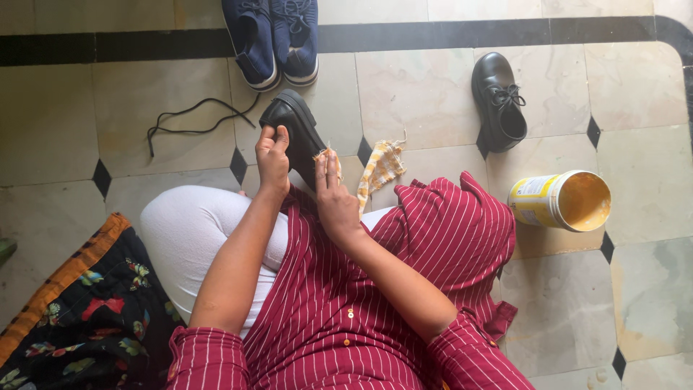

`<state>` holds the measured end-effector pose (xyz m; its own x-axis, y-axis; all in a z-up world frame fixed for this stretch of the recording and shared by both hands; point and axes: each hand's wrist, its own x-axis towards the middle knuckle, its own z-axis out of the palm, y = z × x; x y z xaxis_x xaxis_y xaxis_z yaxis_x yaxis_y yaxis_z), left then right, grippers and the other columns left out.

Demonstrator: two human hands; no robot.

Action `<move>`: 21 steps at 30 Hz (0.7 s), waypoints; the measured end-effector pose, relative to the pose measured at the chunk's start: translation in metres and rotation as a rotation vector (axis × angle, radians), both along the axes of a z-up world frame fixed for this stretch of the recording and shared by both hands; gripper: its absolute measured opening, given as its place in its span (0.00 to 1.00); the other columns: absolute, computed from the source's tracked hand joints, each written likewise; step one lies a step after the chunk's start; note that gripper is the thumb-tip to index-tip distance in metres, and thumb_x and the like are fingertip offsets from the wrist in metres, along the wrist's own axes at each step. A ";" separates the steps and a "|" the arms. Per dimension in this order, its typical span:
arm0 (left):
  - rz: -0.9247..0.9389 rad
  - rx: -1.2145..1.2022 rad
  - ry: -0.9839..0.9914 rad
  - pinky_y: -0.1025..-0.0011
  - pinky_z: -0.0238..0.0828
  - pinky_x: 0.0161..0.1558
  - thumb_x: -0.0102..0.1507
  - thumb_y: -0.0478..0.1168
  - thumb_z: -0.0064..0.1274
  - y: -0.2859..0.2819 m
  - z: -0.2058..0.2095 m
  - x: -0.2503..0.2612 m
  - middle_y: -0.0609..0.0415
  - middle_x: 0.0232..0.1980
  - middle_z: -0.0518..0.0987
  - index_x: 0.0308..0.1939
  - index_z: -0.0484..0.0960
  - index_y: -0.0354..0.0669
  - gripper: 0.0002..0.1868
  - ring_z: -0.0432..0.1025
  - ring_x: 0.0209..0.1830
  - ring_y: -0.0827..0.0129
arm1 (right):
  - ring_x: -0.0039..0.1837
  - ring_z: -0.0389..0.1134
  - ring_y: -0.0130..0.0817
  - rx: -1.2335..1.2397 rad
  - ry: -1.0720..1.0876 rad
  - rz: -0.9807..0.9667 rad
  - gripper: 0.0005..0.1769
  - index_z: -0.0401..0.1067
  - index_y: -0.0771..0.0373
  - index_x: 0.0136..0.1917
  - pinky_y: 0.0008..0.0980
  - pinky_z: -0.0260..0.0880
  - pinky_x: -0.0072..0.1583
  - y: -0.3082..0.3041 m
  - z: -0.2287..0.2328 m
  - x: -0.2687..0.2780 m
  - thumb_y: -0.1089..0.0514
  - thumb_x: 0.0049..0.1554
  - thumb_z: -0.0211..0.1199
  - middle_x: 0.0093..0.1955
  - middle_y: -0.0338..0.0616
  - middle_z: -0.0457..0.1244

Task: The person sits on the floor and wipes a black shoe with a cloth, then ties the shoelaces. A tub of polish and other shoes are visible nearby.

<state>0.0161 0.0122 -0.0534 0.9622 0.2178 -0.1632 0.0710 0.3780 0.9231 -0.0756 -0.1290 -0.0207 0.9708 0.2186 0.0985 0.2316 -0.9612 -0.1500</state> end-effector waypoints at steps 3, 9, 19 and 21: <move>0.037 -0.032 0.062 0.81 0.62 0.49 0.72 0.40 0.49 0.004 -0.014 0.000 0.67 0.42 0.78 0.47 0.79 0.44 0.06 0.66 0.42 0.85 | 0.40 0.74 0.37 0.006 0.014 0.012 0.40 0.54 0.72 0.78 0.33 0.74 0.37 -0.001 -0.006 -0.003 0.68 0.53 0.56 0.79 0.66 0.52; 0.005 0.087 0.043 0.76 0.51 0.38 0.83 0.45 0.48 0.010 -0.051 0.004 0.65 0.33 0.60 0.35 0.66 0.41 0.22 0.51 0.31 0.83 | 0.45 0.76 0.46 0.103 0.102 0.025 0.45 0.52 0.71 0.78 0.36 0.76 0.39 -0.008 -0.005 -0.001 0.68 0.49 0.60 0.80 0.68 0.50; -0.447 0.653 0.092 0.72 0.76 0.50 0.65 0.32 0.52 -0.017 -0.042 -0.008 0.49 0.48 0.85 0.56 0.79 0.37 0.16 0.80 0.47 0.69 | 0.53 0.72 0.55 0.252 0.480 -0.013 0.58 0.56 0.55 0.77 0.47 0.74 0.51 -0.027 -0.014 0.014 0.61 0.37 0.79 0.77 0.49 0.56; -0.503 0.619 0.105 0.72 0.78 0.52 0.64 0.28 0.47 -0.021 -0.042 -0.010 0.46 0.51 0.86 0.59 0.79 0.39 0.19 0.82 0.48 0.67 | 0.55 0.73 0.50 0.306 0.470 0.039 0.49 0.64 0.52 0.73 0.45 0.73 0.53 -0.035 -0.021 0.013 0.60 0.40 0.78 0.67 0.44 0.65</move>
<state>0.0060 -0.0084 -0.0957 0.9554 -0.1572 -0.2501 0.1949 -0.3009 0.9335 -0.0630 -0.1636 -0.0414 0.9176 0.2845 -0.2777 0.1070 -0.8495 -0.5166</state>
